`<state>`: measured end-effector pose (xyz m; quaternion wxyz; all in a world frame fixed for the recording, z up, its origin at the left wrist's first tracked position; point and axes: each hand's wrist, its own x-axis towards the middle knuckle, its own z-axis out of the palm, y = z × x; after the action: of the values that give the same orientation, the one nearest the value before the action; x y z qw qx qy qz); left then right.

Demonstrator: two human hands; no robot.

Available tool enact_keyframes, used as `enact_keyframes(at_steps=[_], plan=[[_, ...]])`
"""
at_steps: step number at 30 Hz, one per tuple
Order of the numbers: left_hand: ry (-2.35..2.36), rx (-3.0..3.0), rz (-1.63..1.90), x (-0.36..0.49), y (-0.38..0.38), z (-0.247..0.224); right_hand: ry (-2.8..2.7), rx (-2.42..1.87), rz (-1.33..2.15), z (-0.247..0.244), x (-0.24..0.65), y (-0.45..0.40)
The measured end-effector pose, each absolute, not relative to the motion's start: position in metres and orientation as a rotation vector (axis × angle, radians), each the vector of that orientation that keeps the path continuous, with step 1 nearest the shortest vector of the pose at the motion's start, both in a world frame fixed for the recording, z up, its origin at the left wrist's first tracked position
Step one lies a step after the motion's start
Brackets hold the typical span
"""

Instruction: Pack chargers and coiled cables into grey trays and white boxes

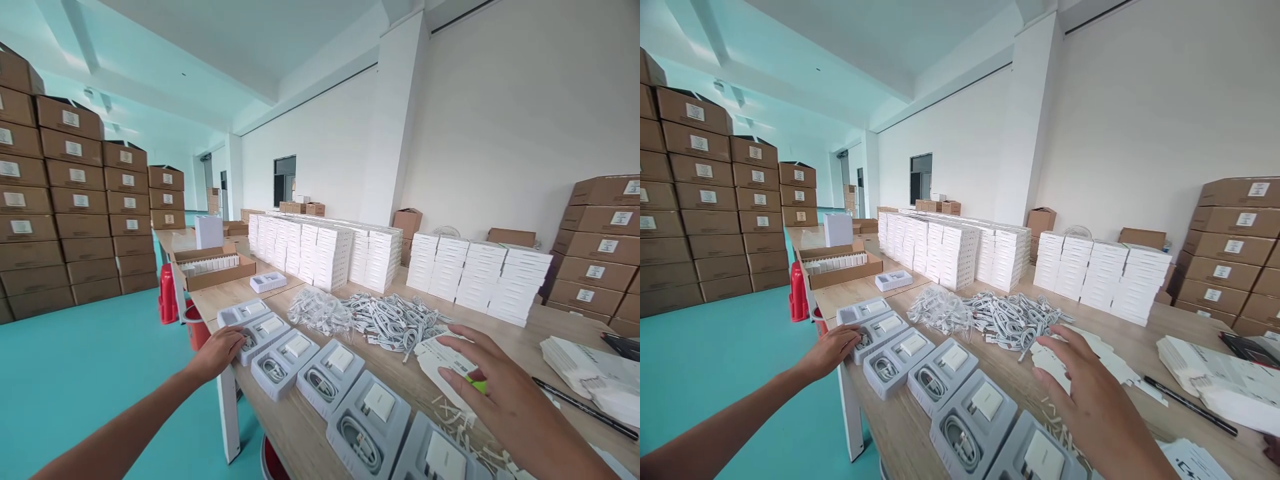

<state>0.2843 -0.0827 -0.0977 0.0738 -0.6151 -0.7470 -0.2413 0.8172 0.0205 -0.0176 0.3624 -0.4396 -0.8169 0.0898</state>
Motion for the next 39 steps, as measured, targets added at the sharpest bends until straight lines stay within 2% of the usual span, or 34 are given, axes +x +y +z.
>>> enact_keyframes(at_steps=[8,20,28,34,39], plan=[[-2.367,-1.629,-0.786,0.280,-0.082,-0.087,-2.091,-1.144,0.178,-0.012,0.820,0.015],[-2.164,-1.915,-0.662,0.301,-0.069,-0.053,-2.156,-1.242,0.236,-0.003,0.822,0.010],[-1.842,-2.310,-0.553,0.432,0.009,-0.021,-2.161,-1.331,0.298,0.012,0.822,0.003],[-1.964,-2.363,-0.236,0.533,0.094,-0.045,-2.158,-1.314,0.307,0.014,0.825,0.002],[-2.117,-2.298,-0.112,0.559,0.129,-0.064,-2.137,-1.293,0.310,0.019,0.832,0.000]])
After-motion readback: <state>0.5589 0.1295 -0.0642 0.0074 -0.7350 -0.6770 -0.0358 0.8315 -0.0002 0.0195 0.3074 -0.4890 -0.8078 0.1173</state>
